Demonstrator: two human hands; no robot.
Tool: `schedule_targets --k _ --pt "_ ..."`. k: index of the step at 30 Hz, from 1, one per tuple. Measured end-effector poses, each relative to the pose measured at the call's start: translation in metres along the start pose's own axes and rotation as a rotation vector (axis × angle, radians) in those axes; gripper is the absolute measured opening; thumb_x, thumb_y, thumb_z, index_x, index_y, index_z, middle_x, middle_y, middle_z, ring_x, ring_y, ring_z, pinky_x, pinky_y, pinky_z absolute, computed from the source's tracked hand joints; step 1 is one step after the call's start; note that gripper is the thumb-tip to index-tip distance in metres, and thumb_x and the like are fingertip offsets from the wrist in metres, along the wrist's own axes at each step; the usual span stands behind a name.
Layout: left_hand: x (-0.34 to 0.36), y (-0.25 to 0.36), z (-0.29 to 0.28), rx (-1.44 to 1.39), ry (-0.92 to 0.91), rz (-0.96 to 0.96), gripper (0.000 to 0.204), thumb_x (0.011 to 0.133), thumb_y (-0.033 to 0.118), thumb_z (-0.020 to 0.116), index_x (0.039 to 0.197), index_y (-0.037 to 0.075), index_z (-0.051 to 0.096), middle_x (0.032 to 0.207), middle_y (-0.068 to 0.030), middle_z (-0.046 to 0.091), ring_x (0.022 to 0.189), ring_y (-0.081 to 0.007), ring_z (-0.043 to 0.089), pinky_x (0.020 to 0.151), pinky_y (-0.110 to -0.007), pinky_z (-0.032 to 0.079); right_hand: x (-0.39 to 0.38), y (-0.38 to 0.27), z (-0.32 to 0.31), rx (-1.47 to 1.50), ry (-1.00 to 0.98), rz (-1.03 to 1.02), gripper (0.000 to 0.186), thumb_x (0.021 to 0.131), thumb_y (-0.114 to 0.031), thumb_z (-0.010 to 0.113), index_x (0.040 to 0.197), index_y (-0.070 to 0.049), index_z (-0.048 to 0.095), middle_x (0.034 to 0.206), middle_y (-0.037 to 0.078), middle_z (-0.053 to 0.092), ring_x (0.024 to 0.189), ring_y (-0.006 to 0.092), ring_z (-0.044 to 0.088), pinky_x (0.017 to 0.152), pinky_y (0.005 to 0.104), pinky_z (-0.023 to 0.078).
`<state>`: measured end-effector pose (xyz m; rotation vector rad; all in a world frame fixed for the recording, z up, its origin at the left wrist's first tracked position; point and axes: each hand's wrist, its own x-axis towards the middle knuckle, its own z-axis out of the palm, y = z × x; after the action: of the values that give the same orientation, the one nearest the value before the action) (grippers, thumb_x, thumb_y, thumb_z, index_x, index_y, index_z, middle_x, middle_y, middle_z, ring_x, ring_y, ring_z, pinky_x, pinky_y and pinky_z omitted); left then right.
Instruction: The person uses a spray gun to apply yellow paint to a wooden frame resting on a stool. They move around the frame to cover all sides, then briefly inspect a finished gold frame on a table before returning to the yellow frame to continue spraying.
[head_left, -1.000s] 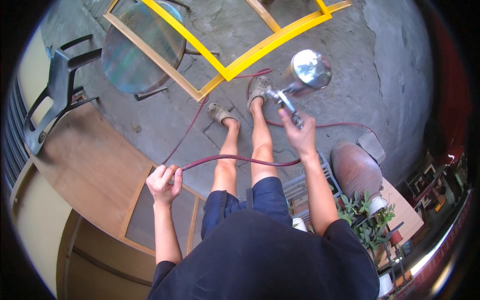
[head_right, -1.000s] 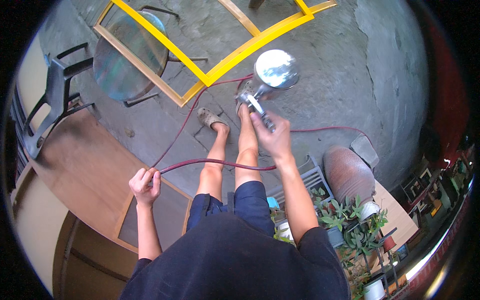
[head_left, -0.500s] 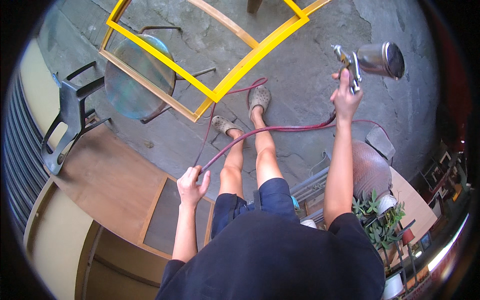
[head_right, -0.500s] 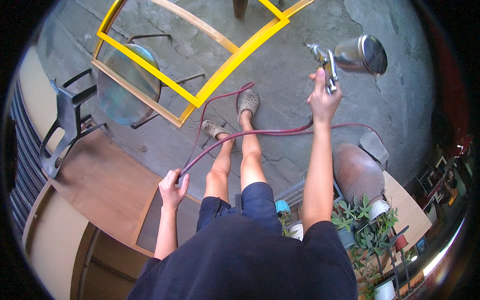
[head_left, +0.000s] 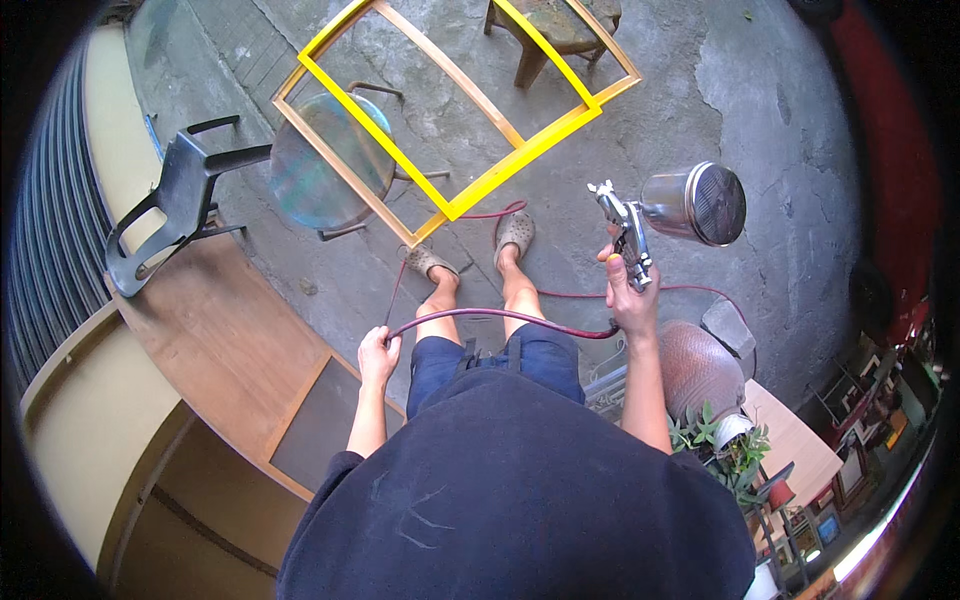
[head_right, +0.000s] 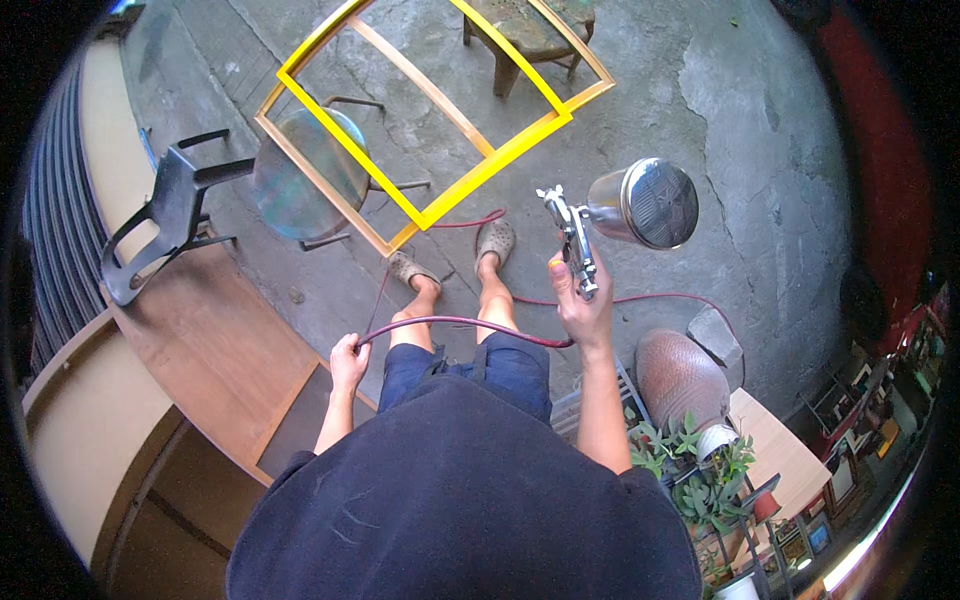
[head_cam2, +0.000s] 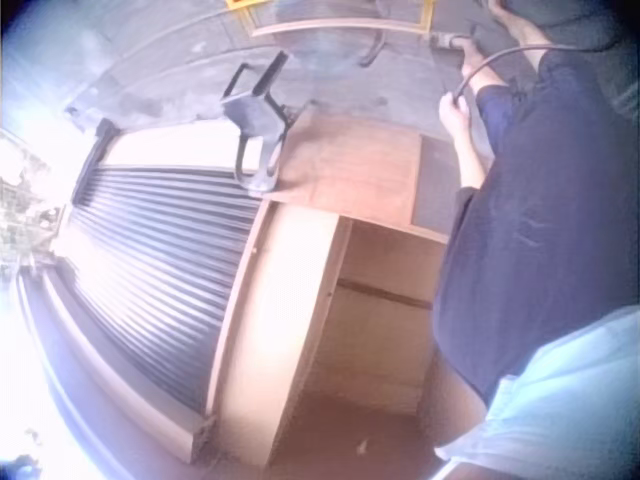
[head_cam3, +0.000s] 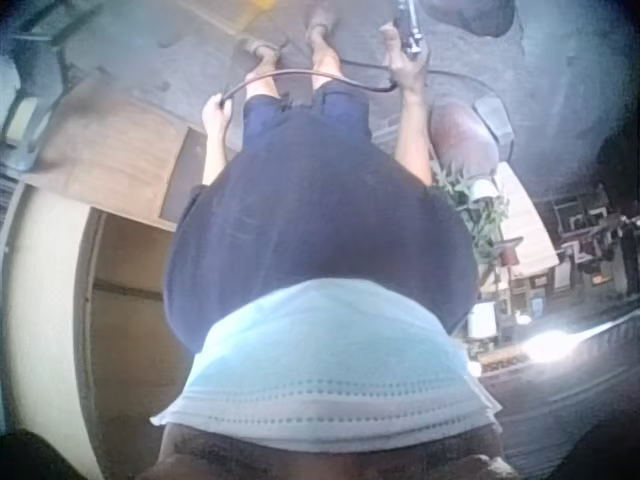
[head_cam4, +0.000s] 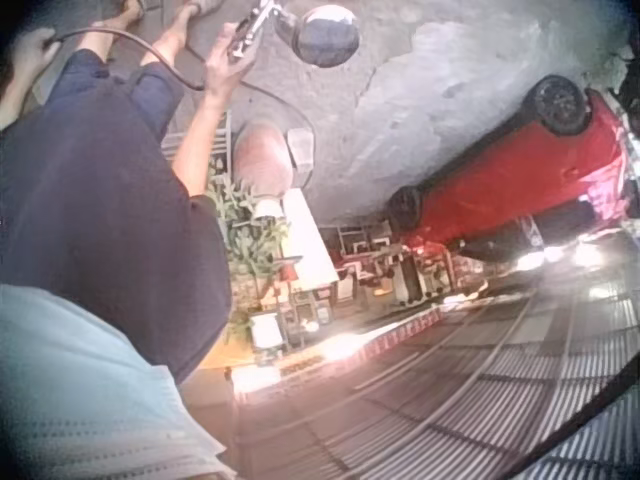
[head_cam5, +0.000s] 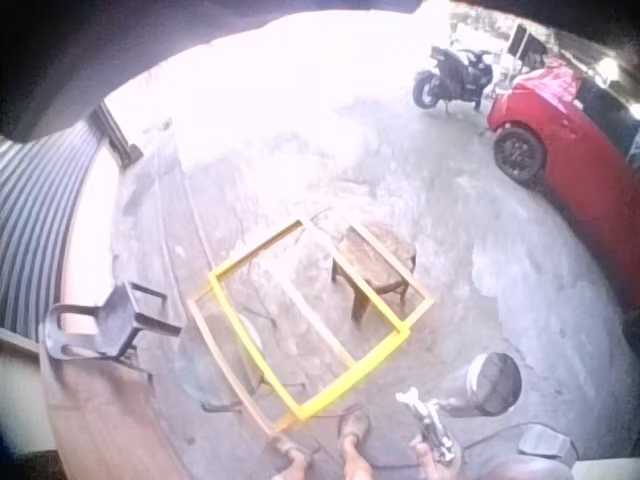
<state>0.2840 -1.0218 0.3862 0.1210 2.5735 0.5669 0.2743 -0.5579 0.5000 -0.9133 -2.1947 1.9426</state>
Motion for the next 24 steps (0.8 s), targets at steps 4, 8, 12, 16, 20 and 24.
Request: schedule_targets --k 4,8,12,16,20,24 --pt "0.01 -0.013 -0.033 0.006 0.021 0.129 0.036 0.084 0.03 0.076 0.074 0.003 0.055 0.071 -0.0133 0.052 0.074 -0.0339 0.057 0.067 -0.044 0.045 -0.002 -0.042 0.011 -0.016 -0.02 0.047 0.043 0.099 -0.035 0.068 0.124 0.0 0.059 0.082 0.0 0.06 0.051 0.0041 0.045 0.047 0.022 0.037" --pt "0.022 -0.044 -0.058 -0.083 0.108 0.131 0.038 0.087 0.034 0.076 0.074 0.003 0.059 0.072 -0.0123 0.053 0.073 -0.0325 0.057 0.065 -0.043 0.044 -0.012 -0.073 0.054 0.043 0.041 -0.078 0.04 0.104 -0.033 0.061 0.125 0.001 0.059 0.095 0.006 0.068 0.046 0.0022 0.046 0.04 0.0195 0.035" --pt "0.048 -0.088 -0.088 -0.16 0.107 0.137 0.034 0.091 0.03 0.073 0.076 0.002 0.06 0.07 -0.0123 0.052 0.067 -0.0312 0.055 0.062 -0.042 0.043 -0.042 -0.106 0.104 0.023 0.118 -0.136 0.033 0.106 -0.029 0.058 0.122 0.0 0.06 0.094 0.007 0.068 0.045 0.0021 0.045 0.039 0.018 0.035" --pt "0.066 -0.117 -0.109 -0.227 0.163 0.202 0.032 0.092 0.026 0.072 0.077 0.001 0.061 0.068 -0.0121 0.052 0.065 -0.0298 0.055 0.061 -0.041 0.043 -0.054 -0.127 0.156 0.068 0.308 -0.149 0.031 0.102 -0.029 0.064 0.115 -0.001 0.064 0.088 0.006 0.07 0.042 0.0019 0.044 0.037 0.0197 0.033" --pt "0.072 -0.136 -0.13 -0.324 0.142 0.171 0.027 0.095 0.021 0.068 0.081 -0.001 0.062 0.071 -0.0131 0.054 0.065 -0.0289 0.055 0.061 -0.04 0.043 -0.063 -0.147 0.191 -0.152 0.251 -0.225 0.03 0.105 -0.027 0.059 0.117 -0.001 0.065 0.088 0.007 0.069 0.042 0.0019 0.044 0.036 0.0183 0.032" --pt "0.071 -0.142 -0.135 -0.379 0.191 0.226 0.026 0.096 0.02 0.067 0.08 0.0 0.062 0.07 -0.0129 0.053 0.066 -0.0287 0.054 0.062 -0.04 0.042 -0.056 -0.169 0.21 -0.106 0.374 -0.194 0.027 0.105 -0.025 0.06 0.116 -0.001 0.067 0.087 0.008 0.071 0.042 0.0015 0.044 0.035 0.0187 0.032"
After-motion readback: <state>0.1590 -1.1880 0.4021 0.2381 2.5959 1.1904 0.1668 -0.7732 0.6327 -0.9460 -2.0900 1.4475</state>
